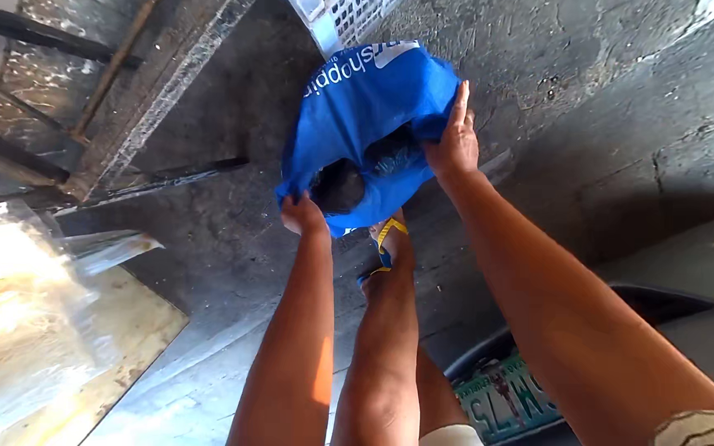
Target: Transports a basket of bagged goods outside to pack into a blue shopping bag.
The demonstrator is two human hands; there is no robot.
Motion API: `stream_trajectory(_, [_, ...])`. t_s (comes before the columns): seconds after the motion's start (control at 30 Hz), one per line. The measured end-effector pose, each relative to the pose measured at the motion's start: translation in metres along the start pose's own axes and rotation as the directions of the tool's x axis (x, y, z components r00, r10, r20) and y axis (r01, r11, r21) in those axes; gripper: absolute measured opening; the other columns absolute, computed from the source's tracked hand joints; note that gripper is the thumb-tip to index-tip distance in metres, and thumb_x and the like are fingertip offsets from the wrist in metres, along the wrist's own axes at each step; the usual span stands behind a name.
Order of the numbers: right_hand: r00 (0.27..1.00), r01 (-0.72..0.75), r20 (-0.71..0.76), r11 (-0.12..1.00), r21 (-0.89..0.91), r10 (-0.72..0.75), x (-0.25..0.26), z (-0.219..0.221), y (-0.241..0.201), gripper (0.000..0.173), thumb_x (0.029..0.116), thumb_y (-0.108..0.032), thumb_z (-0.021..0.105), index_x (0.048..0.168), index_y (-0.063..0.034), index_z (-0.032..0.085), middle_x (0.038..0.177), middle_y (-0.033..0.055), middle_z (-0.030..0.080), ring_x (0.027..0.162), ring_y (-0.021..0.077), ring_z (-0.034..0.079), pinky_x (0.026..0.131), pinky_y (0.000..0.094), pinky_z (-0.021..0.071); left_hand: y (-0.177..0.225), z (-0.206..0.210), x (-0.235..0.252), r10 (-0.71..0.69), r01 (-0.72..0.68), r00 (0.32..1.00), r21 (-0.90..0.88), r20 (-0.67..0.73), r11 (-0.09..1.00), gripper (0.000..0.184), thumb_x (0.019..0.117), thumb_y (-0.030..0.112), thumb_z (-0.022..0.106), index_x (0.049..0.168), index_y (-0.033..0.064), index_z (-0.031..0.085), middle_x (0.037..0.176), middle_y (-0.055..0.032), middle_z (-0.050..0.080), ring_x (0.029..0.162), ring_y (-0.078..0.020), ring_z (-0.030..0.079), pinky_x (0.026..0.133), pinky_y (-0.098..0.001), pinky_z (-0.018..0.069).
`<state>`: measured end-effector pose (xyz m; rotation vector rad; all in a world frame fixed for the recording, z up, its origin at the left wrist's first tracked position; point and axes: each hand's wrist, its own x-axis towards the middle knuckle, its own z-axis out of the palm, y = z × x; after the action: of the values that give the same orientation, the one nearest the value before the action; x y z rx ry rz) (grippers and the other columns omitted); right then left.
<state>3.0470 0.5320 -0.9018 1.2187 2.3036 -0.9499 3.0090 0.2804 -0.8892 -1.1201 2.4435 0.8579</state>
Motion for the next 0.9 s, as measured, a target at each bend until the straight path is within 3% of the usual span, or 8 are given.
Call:
stream_trajectory(0.03, [1.000,-0.006,0.014,0.999,-0.041,0.007,0.003,-0.006,0.001,0.081,0.0916,-0.009,0.064,0.162,-0.0054,0.025,0.138,0.0335,0.056,0.119,0.0502,0.062,0.096,0.0645,0.0507,0.004,-0.002,0.000,-0.020,0.020,1.000,-0.049,0.003,0.999,0.028,0.0989,0.021,0.068,0.120,0.0042,0.071,0.121,-0.0179,0.068,0.117,-0.0291,0.062,0.100,-0.0503,0.0479])
stream_trajectory(0.1, [0.999,0.036,0.023,0.998,-0.046,-0.035,0.000,-0.019,0.008,0.046,0.0972,-0.003,0.051,0.143,0.0002,0.055,0.126,0.0293,0.066,0.121,0.0480,0.062,0.101,0.0657,0.0467,0.009,-0.010,-0.006,-0.050,0.057,0.998,-0.263,0.036,0.963,0.027,0.1033,0.018,0.060,0.123,0.0011,0.067,0.122,-0.0185,0.066,0.115,-0.0269,0.062,0.098,-0.0476,0.0497])
stream_trajectory(0.23, [0.994,0.044,0.105,0.995,-0.092,-0.034,-0.018,-0.050,0.019,0.039,0.0975,-0.005,0.055,0.136,-0.0008,0.058,0.128,0.0334,0.063,0.125,0.0549,0.056,0.099,0.0753,0.0413,0.011,-0.038,-0.015,-0.018,0.167,0.967,-0.575,0.255,0.801,0.032,0.1092,0.017,0.045,0.135,0.0001,0.052,0.128,-0.0175,0.058,0.114,-0.0237,0.060,0.096,-0.0432,0.0521])
stream_trajectory(0.33, [0.998,0.060,0.022,0.998,-0.014,-0.060,-0.045,-0.065,0.015,0.078,0.0920,-0.014,0.069,0.161,-0.0111,0.033,0.161,0.0297,0.032,0.150,0.0556,0.022,0.107,0.0853,0.0178,0.018,-0.056,-0.016,0.015,0.182,0.923,-0.471,0.384,0.863,0.036,0.1108,0.024,0.044,0.139,0.0021,0.051,0.135,-0.0162,0.057,0.119,-0.0230,0.059,0.100,-0.0424,0.0507])
stream_trajectory(0.47, [0.932,0.321,-0.196,0.946,0.051,-0.305,-0.079,-0.053,0.000,0.032,0.0992,-0.013,0.056,0.128,-0.0073,0.069,0.130,0.0187,0.067,0.128,0.0434,0.055,0.103,0.0695,0.0377,0.034,-0.058,-0.023,-0.007,0.076,0.926,-0.168,0.379,0.983,0.045,0.1105,0.038,0.044,0.145,0.0101,0.052,0.146,-0.0179,0.052,0.132,-0.0316,0.052,0.104,-0.0587,0.0455])
stream_trajectory(0.57, [0.820,0.523,-0.322,0.849,0.084,-0.473,-0.089,-0.013,-0.010,0.022,0.0980,-0.007,0.056,0.104,-0.0068,0.077,0.110,0.0151,0.074,0.112,0.0375,0.065,0.098,0.0586,0.0475,0.030,-0.046,-0.019,0.021,-0.012,0.957,-0.032,0.288,0.999,0.048,0.1085,0.041,0.048,0.142,0.0085,0.056,0.153,-0.0240,0.043,0.142,-0.0405,0.039,0.109,-0.0649,0.0370])
stream_trajectory(0.77, [0.889,0.437,-0.009,0.841,0.317,-0.458,-0.073,0.038,-0.031,0.039,0.0914,0.009,0.055,0.120,-0.0092,0.075,0.125,0.0160,0.069,0.124,0.0363,0.061,0.108,0.0527,0.0470,0.020,-0.041,-0.040,0.201,-0.199,0.979,0.083,-0.014,0.976,0.071,0.0925,0.028,0.074,0.155,0.0190,0.042,0.164,-0.0244,0.018,0.148,-0.0450,0.023,0.110,-0.0630,0.0344])
stream_trajectory(0.9, [0.865,0.430,0.147,0.859,0.278,-0.481,-0.056,0.057,-0.032,0.025,0.0958,-0.005,0.063,0.117,-0.0092,0.075,0.128,0.0143,0.069,0.124,0.0351,0.061,0.107,0.0532,0.0479,0.015,-0.039,-0.063,0.640,-0.645,0.760,0.246,0.110,0.724,0.033,0.0965,0.020,0.064,0.128,0.0116,0.067,0.145,-0.0195,0.051,0.139,-0.0418,0.039,0.101,-0.0657,0.0340])
